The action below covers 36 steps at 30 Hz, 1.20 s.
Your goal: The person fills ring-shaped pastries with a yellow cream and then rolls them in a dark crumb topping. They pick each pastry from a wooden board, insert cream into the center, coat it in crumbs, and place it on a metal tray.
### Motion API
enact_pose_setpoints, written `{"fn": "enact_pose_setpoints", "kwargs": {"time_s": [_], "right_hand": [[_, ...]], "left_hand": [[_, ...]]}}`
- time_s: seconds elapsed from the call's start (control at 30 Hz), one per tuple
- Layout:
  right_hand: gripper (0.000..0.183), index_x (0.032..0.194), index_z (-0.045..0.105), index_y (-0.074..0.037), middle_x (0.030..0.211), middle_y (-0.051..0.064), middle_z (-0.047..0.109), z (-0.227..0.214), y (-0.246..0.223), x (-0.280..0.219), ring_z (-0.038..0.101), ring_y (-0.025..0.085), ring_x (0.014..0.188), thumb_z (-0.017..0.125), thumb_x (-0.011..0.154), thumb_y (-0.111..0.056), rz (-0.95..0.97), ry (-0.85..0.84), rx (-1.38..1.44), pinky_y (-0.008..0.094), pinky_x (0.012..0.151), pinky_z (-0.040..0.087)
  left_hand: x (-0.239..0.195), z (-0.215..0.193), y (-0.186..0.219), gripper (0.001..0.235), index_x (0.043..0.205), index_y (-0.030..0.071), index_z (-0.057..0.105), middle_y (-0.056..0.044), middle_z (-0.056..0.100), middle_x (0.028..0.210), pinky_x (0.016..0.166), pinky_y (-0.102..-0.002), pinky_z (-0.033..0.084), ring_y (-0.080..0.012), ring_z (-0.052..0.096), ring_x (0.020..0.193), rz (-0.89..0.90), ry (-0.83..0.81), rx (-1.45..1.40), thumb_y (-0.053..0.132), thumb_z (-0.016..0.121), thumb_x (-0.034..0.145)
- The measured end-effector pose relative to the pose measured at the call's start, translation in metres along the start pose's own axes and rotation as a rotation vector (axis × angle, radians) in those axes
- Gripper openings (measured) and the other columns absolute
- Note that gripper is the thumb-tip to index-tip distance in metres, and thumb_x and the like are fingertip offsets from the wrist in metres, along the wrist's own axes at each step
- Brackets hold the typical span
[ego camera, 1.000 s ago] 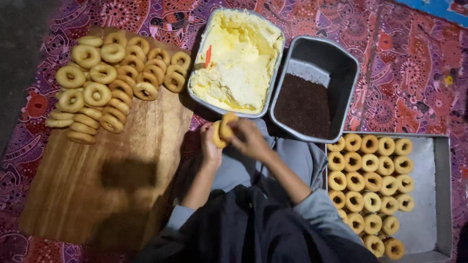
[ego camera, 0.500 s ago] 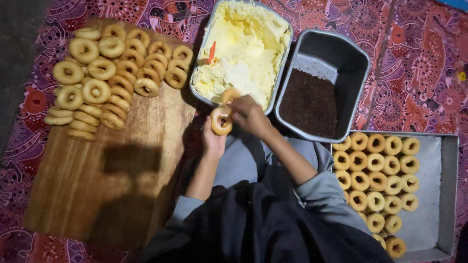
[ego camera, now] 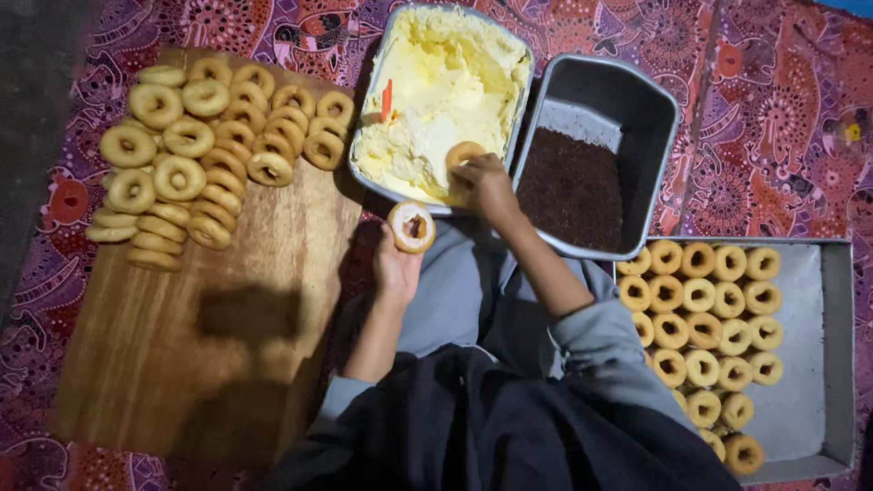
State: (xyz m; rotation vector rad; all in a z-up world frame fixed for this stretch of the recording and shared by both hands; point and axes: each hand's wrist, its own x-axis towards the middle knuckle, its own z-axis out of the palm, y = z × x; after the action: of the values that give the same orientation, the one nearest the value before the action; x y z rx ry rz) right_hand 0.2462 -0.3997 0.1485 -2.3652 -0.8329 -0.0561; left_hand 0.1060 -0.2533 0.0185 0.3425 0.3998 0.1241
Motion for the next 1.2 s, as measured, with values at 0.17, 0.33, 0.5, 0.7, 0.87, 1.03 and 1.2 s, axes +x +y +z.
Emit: {"fn": "enact_pose_setpoints", "kwargs": {"time_s": [0.17, 0.33, 0.5, 0.7, 0.87, 1.03, 1.2], "right_hand": [[0.030, 0.108, 0.076, -0.003, 0.107, 0.013, 0.072, -0.011, -0.010, -0.030, 0.067, 0.032, 0.103, 0.076, 0.078, 0.002, -0.167, -0.021, 0.384, 0.040, 0.094, 0.054], [0.033, 0.108, 0.078, -0.007, 0.103, 0.011, 0.072, -0.044, -0.018, -0.065, 0.067, 0.031, 0.103, 0.078, 0.076, 0.002, -0.149, 0.043, 0.269, 0.041, 0.094, 0.054], [0.031, 0.106, 0.074, -0.003, 0.102, 0.014, 0.070, -0.065, 0.000, -0.084, 0.066, 0.035, 0.104, 0.076, 0.075, 0.001, -0.240, 0.114, 0.311, 0.046, 0.096, 0.052], [0.013, 0.090, 0.073, -0.003, 0.090, 0.016, 0.071, -0.076, 0.117, -0.119, 0.065, 0.037, 0.088, 0.076, 0.078, -0.007, 0.304, 0.292, -0.041, 0.047, 0.081, 0.054], [0.022, 0.101, 0.075, -0.005, 0.086, 0.017, 0.070, -0.081, 0.193, -0.151, 0.066, 0.034, 0.081, 0.070, 0.081, -0.011, 0.570, 0.102, 0.138, 0.046, 0.072, 0.055], [0.026, 0.102, 0.068, 0.000, 0.093, 0.014, 0.074, -0.085, 0.195, -0.173, 0.073, 0.024, 0.084, 0.052, 0.082, -0.004, 1.035, 0.676, 1.493, 0.041, 0.072, 0.066], [0.029, 0.113, 0.068, 0.002, 0.101, 0.012, 0.068, -0.107, 0.175, -0.171, 0.063, 0.022, 0.087, 0.055, 0.088, -0.002, 0.873, 0.679, 1.389, 0.036, 0.077, 0.053]], "left_hand": [[-0.004, 0.005, -0.004, 0.065, 0.152, 0.005, 0.041, -0.009, 0.046, 0.156, 0.120, -0.043, 0.035, -0.0242, 0.045, 0.144, -0.062, 0.016, 0.056, 0.047, 0.046, 0.104], [-0.013, 0.024, -0.009, 0.067, 0.151, -0.002, 0.042, -0.018, 0.049, 0.152, 0.120, -0.049, 0.035, -0.0308, 0.047, 0.141, -0.049, -0.066, 0.106, 0.048, 0.043, 0.108], [-0.012, 0.053, -0.038, 0.061, 0.151, 0.001, 0.041, -0.013, 0.049, 0.152, 0.119, -0.048, 0.036, -0.0274, 0.048, 0.141, -0.144, -0.114, 0.180, 0.043, 0.041, 0.107], [0.022, 0.097, -0.086, 0.048, 0.141, -0.002, 0.052, -0.019, 0.056, 0.140, 0.110, -0.047, 0.047, -0.0296, 0.056, 0.131, -0.239, -0.167, 0.322, 0.033, 0.048, 0.109], [0.079, 0.148, -0.147, 0.032, 0.115, -0.004, 0.065, -0.024, 0.068, 0.117, 0.101, -0.043, 0.053, -0.0363, 0.068, 0.111, -0.048, -0.234, 1.626, 0.026, 0.058, 0.103], [0.121, 0.139, -0.186, 0.028, 0.106, -0.006, 0.064, -0.030, 0.061, 0.126, 0.103, -0.047, 0.045, -0.0469, 0.057, 0.118, 0.760, -0.722, 1.879, 0.012, 0.063, 0.085], [0.127, 0.111, -0.218, 0.025, 0.120, -0.005, 0.061, -0.024, 0.063, 0.125, 0.108, -0.049, 0.049, -0.0404, 0.059, 0.121, 0.206, -0.350, 1.421, 0.013, 0.051, 0.106]]}}
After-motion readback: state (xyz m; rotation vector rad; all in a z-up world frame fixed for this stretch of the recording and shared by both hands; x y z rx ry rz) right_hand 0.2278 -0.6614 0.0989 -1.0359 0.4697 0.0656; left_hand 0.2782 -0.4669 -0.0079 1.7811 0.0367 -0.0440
